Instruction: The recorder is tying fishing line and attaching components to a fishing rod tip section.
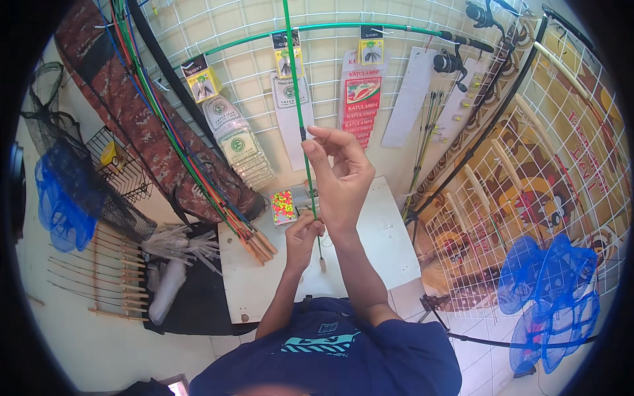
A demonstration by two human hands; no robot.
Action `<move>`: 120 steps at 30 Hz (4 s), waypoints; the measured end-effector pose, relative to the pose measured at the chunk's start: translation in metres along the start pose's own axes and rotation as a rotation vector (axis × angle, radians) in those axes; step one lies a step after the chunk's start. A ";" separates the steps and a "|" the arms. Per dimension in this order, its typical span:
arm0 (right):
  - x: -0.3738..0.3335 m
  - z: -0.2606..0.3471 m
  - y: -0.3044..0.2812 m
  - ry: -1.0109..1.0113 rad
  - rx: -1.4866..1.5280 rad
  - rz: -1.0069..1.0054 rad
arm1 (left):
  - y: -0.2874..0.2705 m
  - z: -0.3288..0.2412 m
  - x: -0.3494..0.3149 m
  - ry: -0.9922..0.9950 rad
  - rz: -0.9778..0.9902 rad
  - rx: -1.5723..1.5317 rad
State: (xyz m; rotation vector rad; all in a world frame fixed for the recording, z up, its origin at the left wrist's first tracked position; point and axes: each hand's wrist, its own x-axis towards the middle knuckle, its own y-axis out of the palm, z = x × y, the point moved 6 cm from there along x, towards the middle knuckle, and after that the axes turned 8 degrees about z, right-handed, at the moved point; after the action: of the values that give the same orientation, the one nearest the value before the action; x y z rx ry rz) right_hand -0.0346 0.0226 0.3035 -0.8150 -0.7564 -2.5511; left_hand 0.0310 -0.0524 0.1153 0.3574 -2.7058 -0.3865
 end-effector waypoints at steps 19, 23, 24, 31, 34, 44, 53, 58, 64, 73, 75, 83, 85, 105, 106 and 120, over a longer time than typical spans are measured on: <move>-0.008 -0.009 -0.003 0.044 -0.064 0.027 | -0.006 -0.002 0.000 0.002 -0.014 -0.018; -0.008 -0.006 -0.001 0.048 -0.068 0.023 | -0.008 0.001 0.000 0.010 -0.024 -0.007; -0.008 -0.006 -0.002 0.048 -0.069 0.023 | -0.008 0.001 -0.001 0.011 -0.024 -0.007; -0.009 -0.004 -0.003 0.013 -0.107 0.007 | -0.006 0.000 0.000 0.011 -0.012 -0.010; -0.010 0.002 -0.001 -0.095 -0.178 0.028 | -0.007 -0.001 -0.001 0.033 -0.013 -0.025; -0.004 0.004 -0.001 -0.044 -0.224 0.059 | -0.005 -0.003 0.000 0.010 -0.017 -0.005; 0.002 0.007 -0.001 0.029 -0.208 0.085 | -0.006 -0.004 0.000 0.000 -0.011 0.023; 0.004 0.010 -0.001 0.056 -0.184 0.115 | -0.005 -0.006 0.000 0.010 0.006 0.045; 0.005 0.012 -0.002 0.060 -0.174 0.084 | -0.003 -0.006 0.000 0.020 0.020 0.035; 0.003 0.012 0.001 0.013 -0.107 0.037 | -0.004 -0.005 0.000 0.000 0.021 0.037; 0.004 0.011 0.001 0.011 -0.115 0.041 | -0.003 -0.005 0.001 -0.010 0.017 0.039; 0.006 0.014 0.005 -0.122 -0.301 0.021 | -0.003 -0.003 0.001 -0.005 0.017 0.007; 0.007 0.017 0.007 -0.123 -0.334 0.011 | -0.003 -0.002 0.001 -0.002 0.014 0.017; 0.007 0.014 0.016 -0.140 -0.149 -0.189 | -0.001 -0.002 -0.001 0.058 0.000 0.018; 0.008 0.015 0.015 -0.151 -0.129 -0.206 | -0.001 -0.002 0.000 0.045 -0.001 0.013; 0.038 0.029 0.024 -0.032 0.067 0.115 | -0.009 -0.021 -0.001 0.049 -0.051 0.126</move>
State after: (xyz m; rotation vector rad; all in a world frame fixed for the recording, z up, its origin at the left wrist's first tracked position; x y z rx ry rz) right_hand -0.0403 0.0147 0.3563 -0.8538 -0.7769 -2.4043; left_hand 0.0424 -0.0650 0.1309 0.4652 -2.6843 -0.2193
